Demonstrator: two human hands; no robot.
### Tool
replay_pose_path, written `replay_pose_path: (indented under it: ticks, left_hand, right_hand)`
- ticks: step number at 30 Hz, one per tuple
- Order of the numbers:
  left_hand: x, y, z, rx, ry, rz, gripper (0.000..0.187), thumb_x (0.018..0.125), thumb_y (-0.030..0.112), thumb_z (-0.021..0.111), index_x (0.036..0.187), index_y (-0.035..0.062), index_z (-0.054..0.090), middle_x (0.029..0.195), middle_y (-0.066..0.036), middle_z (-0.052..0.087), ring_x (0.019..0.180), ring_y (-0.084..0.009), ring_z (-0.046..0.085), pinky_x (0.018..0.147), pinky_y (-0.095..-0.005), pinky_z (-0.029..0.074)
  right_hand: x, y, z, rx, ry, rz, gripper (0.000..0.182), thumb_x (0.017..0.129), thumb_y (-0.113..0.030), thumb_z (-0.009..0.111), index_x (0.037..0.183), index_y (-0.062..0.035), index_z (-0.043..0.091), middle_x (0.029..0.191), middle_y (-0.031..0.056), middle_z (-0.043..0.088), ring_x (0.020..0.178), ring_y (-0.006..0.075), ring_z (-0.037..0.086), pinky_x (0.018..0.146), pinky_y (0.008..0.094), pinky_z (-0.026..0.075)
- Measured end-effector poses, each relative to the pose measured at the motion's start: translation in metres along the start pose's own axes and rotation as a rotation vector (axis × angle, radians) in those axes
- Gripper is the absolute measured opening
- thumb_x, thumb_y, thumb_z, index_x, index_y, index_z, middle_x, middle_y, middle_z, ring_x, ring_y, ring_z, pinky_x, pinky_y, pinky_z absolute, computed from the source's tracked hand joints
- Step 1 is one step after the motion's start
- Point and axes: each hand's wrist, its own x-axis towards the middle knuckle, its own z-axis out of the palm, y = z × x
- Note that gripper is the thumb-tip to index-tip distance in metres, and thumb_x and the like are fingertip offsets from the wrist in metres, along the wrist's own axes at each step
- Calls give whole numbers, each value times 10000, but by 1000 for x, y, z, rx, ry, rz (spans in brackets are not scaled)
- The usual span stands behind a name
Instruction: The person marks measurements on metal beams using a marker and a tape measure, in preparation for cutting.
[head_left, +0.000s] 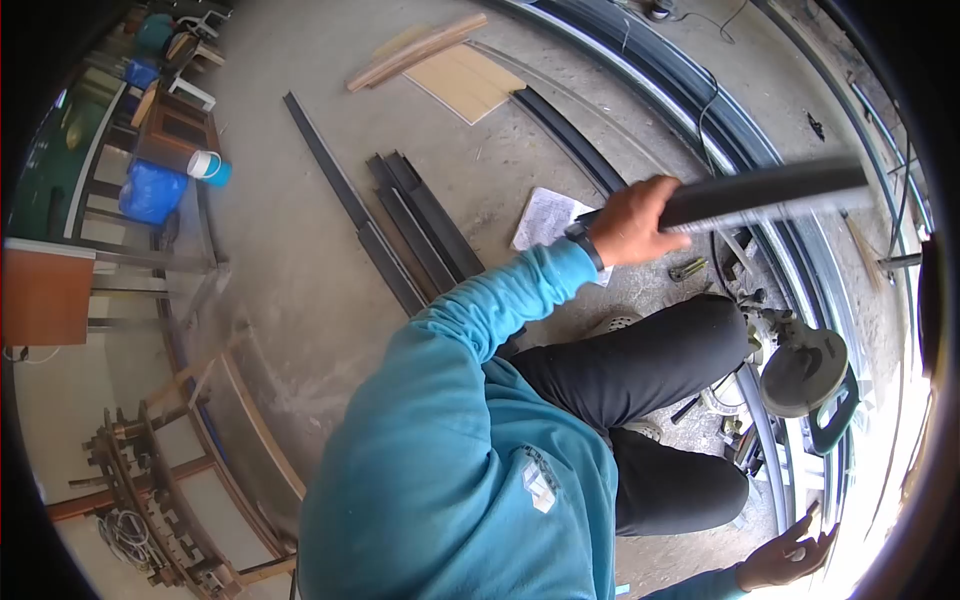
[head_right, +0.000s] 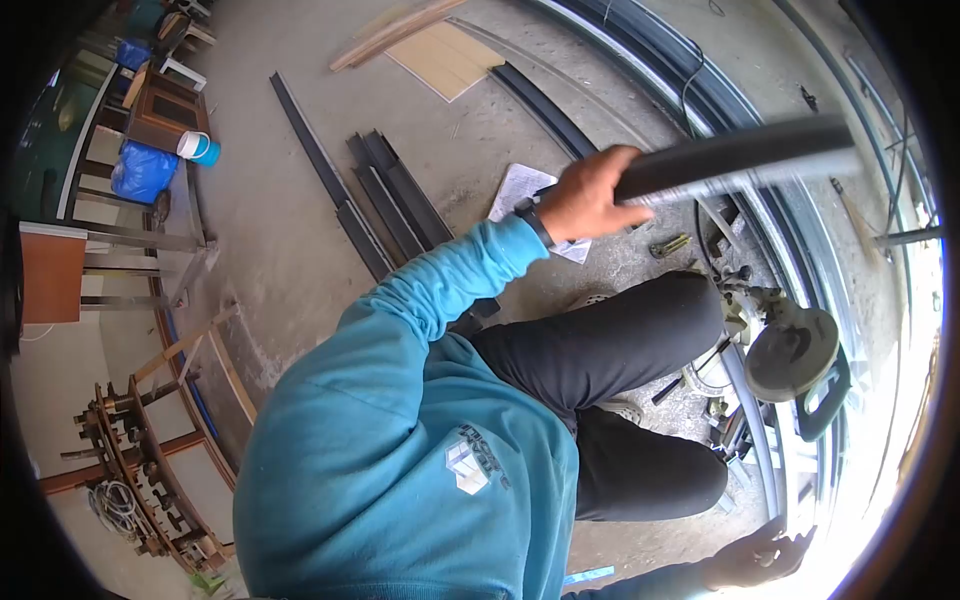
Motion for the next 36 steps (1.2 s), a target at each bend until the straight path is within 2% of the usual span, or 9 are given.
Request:
replay_pose_path:
  ticks: [5, 8, 10, 11, 13, 15, 23, 31, 36]
  left_hand:
    - [-73, -155, -73, -486, 332, -733, 529, 816, 320, 914, 1111, -40, 662, 983, -127, 752, 904, -192, 712, 787, -381, 578]
    - [-160, -217, -113, -219, 610, -958, 577, 776, 356, 923, 1090, -59, 674, 986, -152, 743, 878, -223, 704, 777, -387, 568]
    - [-214, -226, -140, -139, 708, -1085, 675, 734, 406, 932, 1121, -85, 676, 1023, -196, 746, 898, -275, 714, 818, -420, 564]
    - [-236, -232, -145, -47, 809, -1083, 554, 766, 334, 929, 1115, -34, 707, 961, -103, 737, 840, -194, 667, 761, -389, 538]
    - [-264, -230, -158, -134, 818, -1135, 668, 749, 372, 920, 1164, -96, 686, 1064, -194, 749, 936, -275, 708, 821, -430, 554]
    - [-278, -228, -160, -133, 857, -1112, 578, 777, 302, 915, 1159, -74, 697, 1069, -174, 750, 946, -271, 703, 846, -424, 547]
    - [-230, -263, -80, -282, 697, -1223, 585, 802, 362, 868, 1071, -117, 666, 992, -186, 718, 866, -265, 687, 794, -422, 539]
    - [-126, -323, 60, -294, 730, -1273, 655, 790, 309, 873, 1204, -132, 622, 1180, -279, 716, 1077, -394, 712, 944, -453, 557]
    - [-85, -345, 78, 154, 632, -1479, 791, 763, 424, 881, 1258, -129, 607, 1243, -333, 648, 1077, -448, 705, 986, -520, 576]
  right_hand:
    - [-26, 4, 53, 186, -295, -49, 435, 1045, -279, 699, 1419, -70, 626, 1405, 194, 617, 1220, 317, 643, 943, 423, 551]
    - [-49, 8, 83, 327, -511, 312, 453, 1028, -314, 718, 1368, -27, 628, 1346, 168, 636, 1198, 304, 624, 973, 419, 511]
    - [-56, 10, 97, 343, -587, 313, 471, 1036, -294, 711, 1401, -16, 604, 1354, 192, 623, 1222, 302, 612, 995, 413, 501]
    - [-56, 11, 99, 299, -656, 358, 483, 1039, -289, 707, 1414, -9, 593, 1361, 193, 620, 1232, 297, 608, 1000, 409, 498]
    - [-60, -3, 114, 458, -470, 104, 412, 1066, -255, 674, 1388, -10, 600, 1236, 159, 637, 997, 215, 601, 866, 367, 523]
    - [-56, -5, 123, 437, -531, 158, 402, 1069, -253, 664, 1374, 1, 599, 1233, 138, 644, 960, 191, 582, 840, 334, 501]
    - [-48, -32, 131, 511, -658, 250, 369, 1091, -233, 605, 1371, 7, 609, 1311, 174, 649, 1083, 243, 639, 901, 385, 513]
    - [-67, -26, 105, 434, -702, 357, 365, 1087, -166, 587, 1408, 8, 593, 1325, 184, 628, 1113, 258, 613, 955, 370, 497]
    - [-73, -27, 82, 404, -717, 399, 366, 1088, -134, 584, 1425, 8, 577, 1029, 43, 544, 845, 114, 483, 744, 264, 422]
